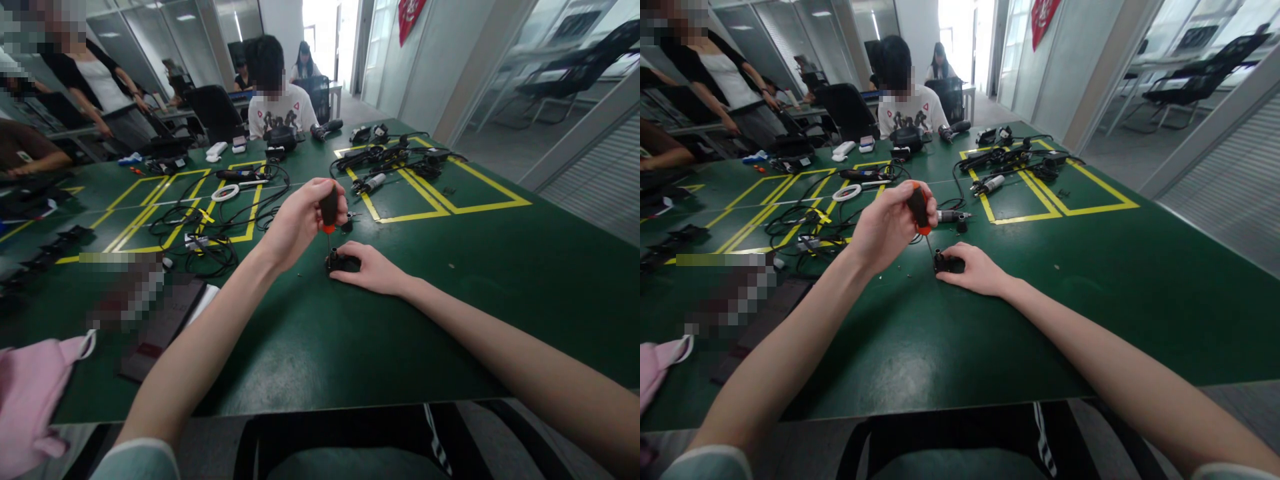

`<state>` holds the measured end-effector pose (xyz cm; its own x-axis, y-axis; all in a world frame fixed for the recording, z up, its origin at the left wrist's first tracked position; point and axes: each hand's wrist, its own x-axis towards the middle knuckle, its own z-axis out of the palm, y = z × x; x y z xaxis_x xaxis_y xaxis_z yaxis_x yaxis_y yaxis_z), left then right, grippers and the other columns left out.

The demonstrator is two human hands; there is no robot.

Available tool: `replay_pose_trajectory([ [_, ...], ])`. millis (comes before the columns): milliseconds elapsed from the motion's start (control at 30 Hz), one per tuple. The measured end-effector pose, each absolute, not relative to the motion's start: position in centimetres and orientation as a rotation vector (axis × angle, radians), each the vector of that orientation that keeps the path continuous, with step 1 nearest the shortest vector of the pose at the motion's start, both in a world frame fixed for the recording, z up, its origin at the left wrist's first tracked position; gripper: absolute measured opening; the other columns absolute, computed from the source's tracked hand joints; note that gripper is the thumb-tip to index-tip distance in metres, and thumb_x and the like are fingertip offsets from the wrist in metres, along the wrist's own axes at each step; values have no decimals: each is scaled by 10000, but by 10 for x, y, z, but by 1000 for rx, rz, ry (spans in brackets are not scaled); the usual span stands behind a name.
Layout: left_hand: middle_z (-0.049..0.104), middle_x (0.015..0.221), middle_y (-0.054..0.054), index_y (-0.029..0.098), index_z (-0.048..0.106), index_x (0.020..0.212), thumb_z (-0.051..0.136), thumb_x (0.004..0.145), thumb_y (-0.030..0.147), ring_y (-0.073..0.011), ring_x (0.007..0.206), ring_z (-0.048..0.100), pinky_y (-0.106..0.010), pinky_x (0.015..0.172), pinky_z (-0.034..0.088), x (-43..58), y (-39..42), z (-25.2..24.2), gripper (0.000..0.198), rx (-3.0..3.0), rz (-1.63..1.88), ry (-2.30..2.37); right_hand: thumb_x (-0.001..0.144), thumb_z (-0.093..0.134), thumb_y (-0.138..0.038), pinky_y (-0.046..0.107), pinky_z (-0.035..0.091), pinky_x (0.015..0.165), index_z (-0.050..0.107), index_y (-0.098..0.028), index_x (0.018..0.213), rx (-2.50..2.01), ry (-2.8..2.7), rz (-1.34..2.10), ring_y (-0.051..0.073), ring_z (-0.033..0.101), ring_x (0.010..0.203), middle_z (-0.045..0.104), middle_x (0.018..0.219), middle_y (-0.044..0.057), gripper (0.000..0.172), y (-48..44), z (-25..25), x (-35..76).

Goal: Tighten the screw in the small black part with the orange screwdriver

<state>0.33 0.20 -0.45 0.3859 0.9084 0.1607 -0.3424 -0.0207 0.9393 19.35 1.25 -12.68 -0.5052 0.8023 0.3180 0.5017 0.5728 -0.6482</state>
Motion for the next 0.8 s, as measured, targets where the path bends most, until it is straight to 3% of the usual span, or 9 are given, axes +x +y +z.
replay_pose_trajectory([
  [233, 613, 702, 43, 210, 492, 878, 675, 899, 349, -74, 583, 551, -200, 588, 420, 3, 3, -4, 231, 1192, 1121, 573, 846, 844, -385, 417, 604, 905, 782, -186, 1062, -1043, -2200, 650, 274, 741, 955, 787, 1037, 96, 301, 13, -127, 194],
  [333, 620, 707, 14, 186, 565, 904, 580, 937, 338, -89, 622, 568, -210, 619, 444, 2, 4, -4, 156, 1175, 1131, 543, 842, 848, -389, 425, 605, 918, 781, -180, 1077, -1024, -2202, 646, 275, 743, 968, 788, 1056, 99, 321, 14, -128, 194],
  [467, 665, 777, -34, 147, 665, 951, 465, 964, 365, -110, 655, 591, -245, 681, 492, 1, 7, -4, 296, 1175, 1127, 515, 841, 851, -377, 421, 609, 911, 783, -191, 1084, -1010, -2200, 639, 271, 745, 969, 791, 1058, 94, 313, 14, -129, 195],
  [667, 689, 838, -10, 173, 605, 929, 595, 922, 334, -126, 788, 687, -271, 857, 556, 1, 6, -6, 161, 1175, 1131, 553, 837, 856, -353, 423, 611, 916, 784, -183, 1081, -998, -2199, 640, 269, 743, 967, 790, 1048, 93, 307, 14, -129, 194],
  [800, 681, 818, 10, 188, 556, 942, 632, 903, 339, -110, 713, 669, -251, 770, 535, 1, 4, -5, 173, 1180, 1128, 576, 842, 856, -358, 426, 614, 920, 783, -190, 1095, -993, -2197, 624, 267, 747, 975, 789, 1056, 89, 313, 14, -131, 194],
])
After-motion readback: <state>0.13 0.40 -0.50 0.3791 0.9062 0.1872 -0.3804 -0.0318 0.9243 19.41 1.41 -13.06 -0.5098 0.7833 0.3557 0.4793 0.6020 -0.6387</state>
